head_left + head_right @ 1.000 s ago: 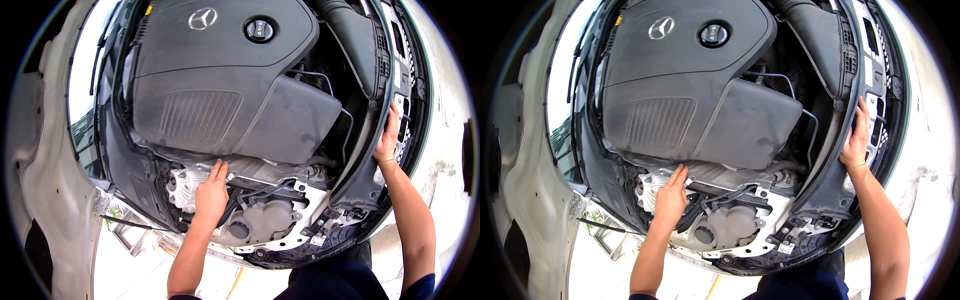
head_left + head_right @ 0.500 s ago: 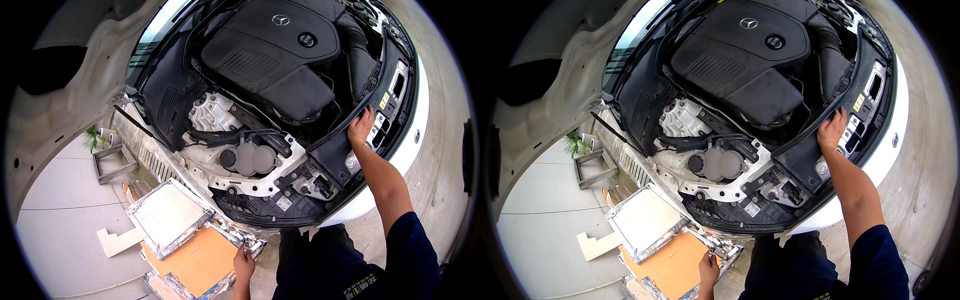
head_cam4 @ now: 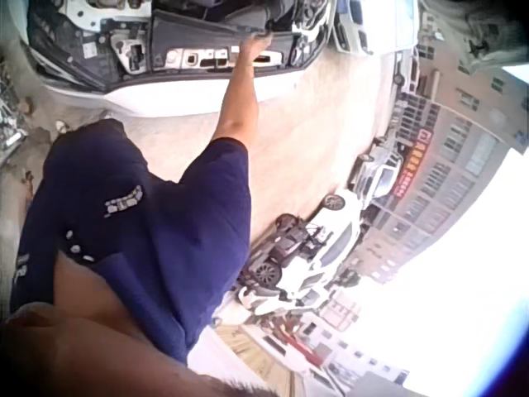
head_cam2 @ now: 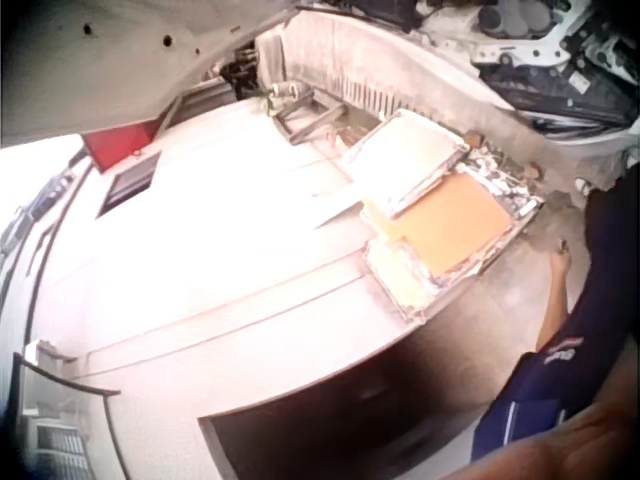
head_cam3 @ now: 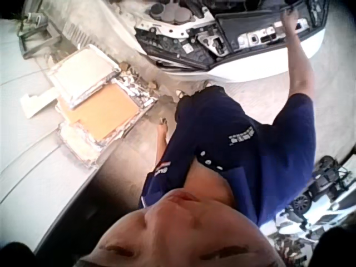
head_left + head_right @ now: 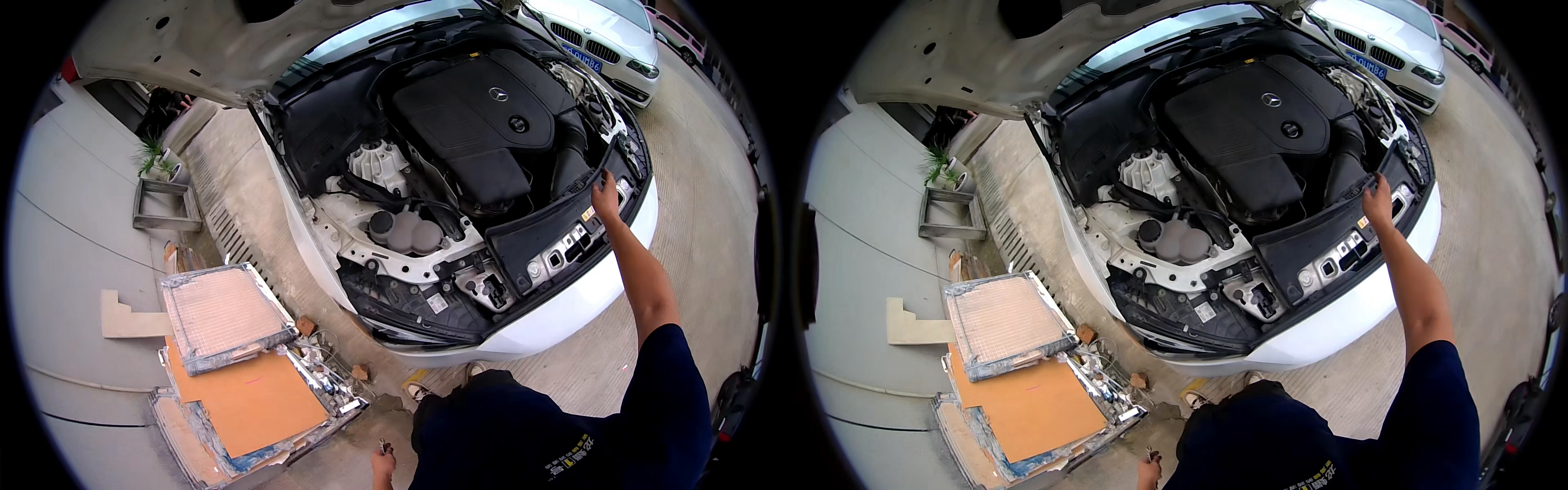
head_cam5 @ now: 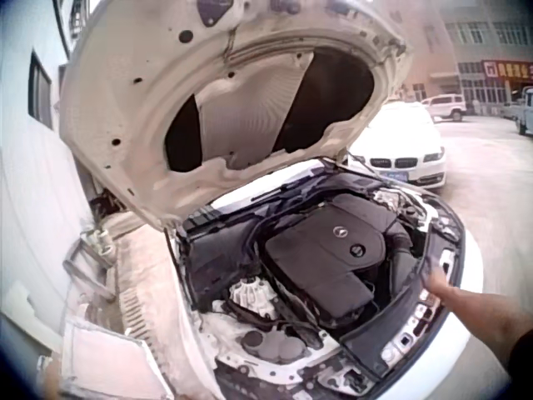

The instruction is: The person installs a silver textured heat shield in the engine bay of a car. They position the shield by hand and then use an open-end wrench to tighten several bolts securing the piece to the frame.

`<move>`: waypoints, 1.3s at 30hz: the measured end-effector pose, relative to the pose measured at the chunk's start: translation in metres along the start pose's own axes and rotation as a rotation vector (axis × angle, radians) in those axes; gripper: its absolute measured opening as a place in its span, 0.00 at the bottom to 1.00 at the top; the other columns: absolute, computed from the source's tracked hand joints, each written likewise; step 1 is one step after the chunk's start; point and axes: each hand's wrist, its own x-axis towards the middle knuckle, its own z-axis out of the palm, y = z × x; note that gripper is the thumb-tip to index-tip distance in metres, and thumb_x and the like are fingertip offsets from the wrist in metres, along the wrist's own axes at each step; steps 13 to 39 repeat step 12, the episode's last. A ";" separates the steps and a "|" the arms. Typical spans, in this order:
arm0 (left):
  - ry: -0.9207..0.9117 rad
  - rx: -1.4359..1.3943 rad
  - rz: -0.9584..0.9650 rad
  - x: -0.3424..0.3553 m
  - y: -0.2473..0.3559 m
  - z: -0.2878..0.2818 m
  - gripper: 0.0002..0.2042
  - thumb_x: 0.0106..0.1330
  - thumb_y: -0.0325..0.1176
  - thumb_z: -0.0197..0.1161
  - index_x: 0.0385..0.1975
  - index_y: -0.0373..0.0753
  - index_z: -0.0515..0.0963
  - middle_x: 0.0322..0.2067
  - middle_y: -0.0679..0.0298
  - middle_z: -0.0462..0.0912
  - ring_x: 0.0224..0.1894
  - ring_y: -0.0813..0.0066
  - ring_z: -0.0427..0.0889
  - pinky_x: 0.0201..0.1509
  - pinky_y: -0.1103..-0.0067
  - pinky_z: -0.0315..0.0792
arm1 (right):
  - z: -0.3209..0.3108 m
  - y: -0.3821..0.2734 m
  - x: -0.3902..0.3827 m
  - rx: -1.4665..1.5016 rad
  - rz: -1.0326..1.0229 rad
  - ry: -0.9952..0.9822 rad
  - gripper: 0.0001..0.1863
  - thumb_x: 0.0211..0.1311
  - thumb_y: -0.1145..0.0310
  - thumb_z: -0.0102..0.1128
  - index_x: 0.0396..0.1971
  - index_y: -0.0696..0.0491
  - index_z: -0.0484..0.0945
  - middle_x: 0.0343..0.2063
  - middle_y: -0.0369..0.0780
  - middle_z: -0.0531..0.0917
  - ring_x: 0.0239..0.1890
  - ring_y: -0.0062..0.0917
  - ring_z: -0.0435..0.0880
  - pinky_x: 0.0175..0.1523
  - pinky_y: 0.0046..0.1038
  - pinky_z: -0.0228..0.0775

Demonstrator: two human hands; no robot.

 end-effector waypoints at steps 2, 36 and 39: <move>-0.142 -0.145 -0.135 0.009 0.005 0.010 0.11 0.66 0.31 0.57 0.42 0.36 0.83 0.35 0.53 0.88 0.27 0.61 0.84 0.31 0.69 0.76 | -0.052 -0.030 0.061 -0.010 -0.121 0.123 0.28 0.61 0.69 0.59 0.62 0.58 0.68 0.56 0.54 0.76 0.60 0.46 0.75 0.64 0.38 0.66; -0.099 -0.559 -0.314 0.092 -0.071 -0.009 0.18 0.65 0.32 0.55 0.54 0.37 0.74 0.42 0.46 0.85 0.15 0.66 0.75 0.18 0.70 0.71 | -0.176 -0.298 0.196 0.265 -0.388 0.345 0.26 0.69 0.66 0.56 0.65 0.55 0.67 0.62 0.50 0.73 0.61 0.41 0.76 0.64 0.37 0.68; -0.099 -0.559 -0.314 0.092 -0.071 -0.009 0.18 0.65 0.32 0.55 0.54 0.37 0.74 0.42 0.46 0.85 0.15 0.66 0.75 0.18 0.70 0.71 | -0.176 -0.298 0.196 0.265 -0.388 0.345 0.26 0.69 0.66 0.56 0.65 0.55 0.67 0.62 0.50 0.73 0.61 0.41 0.76 0.64 0.37 0.68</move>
